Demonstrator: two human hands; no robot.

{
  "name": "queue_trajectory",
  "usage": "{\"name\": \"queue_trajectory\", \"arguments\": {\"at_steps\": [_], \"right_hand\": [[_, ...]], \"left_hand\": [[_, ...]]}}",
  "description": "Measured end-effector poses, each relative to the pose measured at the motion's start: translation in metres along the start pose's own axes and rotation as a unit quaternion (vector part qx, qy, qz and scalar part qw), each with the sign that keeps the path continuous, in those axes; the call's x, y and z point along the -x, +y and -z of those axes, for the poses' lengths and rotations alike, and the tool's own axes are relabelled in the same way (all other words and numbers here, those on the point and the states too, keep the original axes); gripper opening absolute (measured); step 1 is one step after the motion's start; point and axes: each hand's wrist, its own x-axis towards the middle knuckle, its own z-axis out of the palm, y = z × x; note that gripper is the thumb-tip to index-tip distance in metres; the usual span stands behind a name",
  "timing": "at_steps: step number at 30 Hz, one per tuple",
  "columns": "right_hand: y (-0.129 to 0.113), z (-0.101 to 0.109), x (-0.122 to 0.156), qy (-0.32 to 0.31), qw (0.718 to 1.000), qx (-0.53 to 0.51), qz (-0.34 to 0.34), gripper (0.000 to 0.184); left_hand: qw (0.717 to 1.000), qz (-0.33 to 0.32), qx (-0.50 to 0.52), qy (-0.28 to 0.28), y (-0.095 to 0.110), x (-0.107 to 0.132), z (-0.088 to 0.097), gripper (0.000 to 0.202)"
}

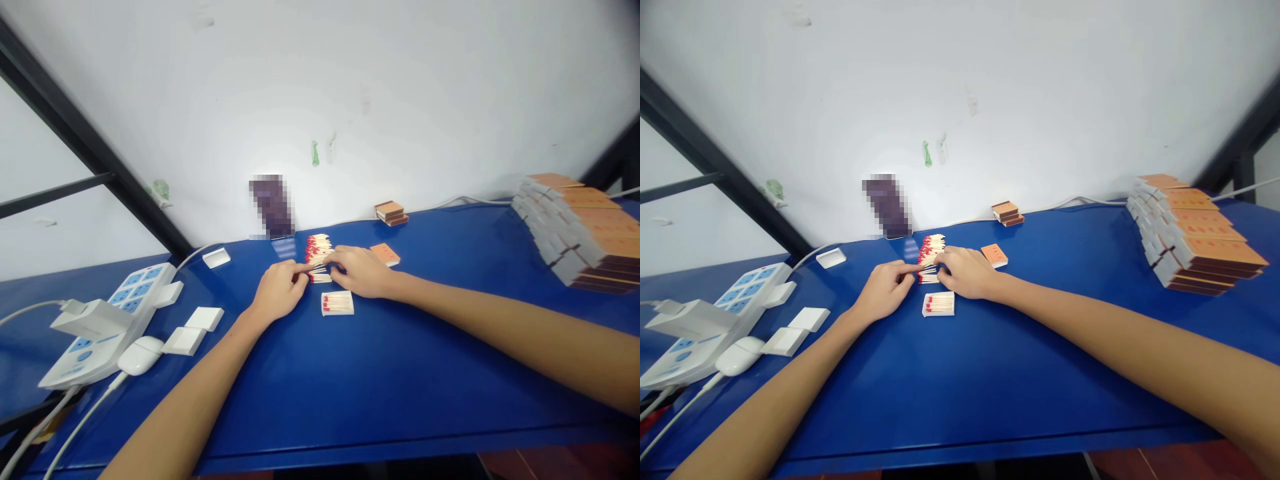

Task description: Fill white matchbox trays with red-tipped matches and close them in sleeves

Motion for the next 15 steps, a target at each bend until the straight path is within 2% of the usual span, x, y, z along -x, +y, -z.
{"name": "queue_trajectory", "arguments": {"at_steps": [5, 10, 15], "right_hand": [[-0.0009, 0.0009, -0.0003, -0.002, 1.0, 0.002, -0.015, 0.027], [-0.0003, 0.0009, -0.0003, 0.009, 1.0, -0.001, -0.001, 0.029], [0.0014, 0.0, 0.0001, 0.011, 1.0, -0.003, 0.013, 0.03]], "left_hand": [[1.0, 0.001, 0.002, 0.001, -0.0011, -0.0003, -0.0006, 0.039], [0.997, 0.031, 0.069, 0.003, -0.0026, -0.0024, -0.001, 0.04], [0.997, 0.026, 0.077, 0.005, -0.0044, -0.0029, -0.0016, 0.04]]}}
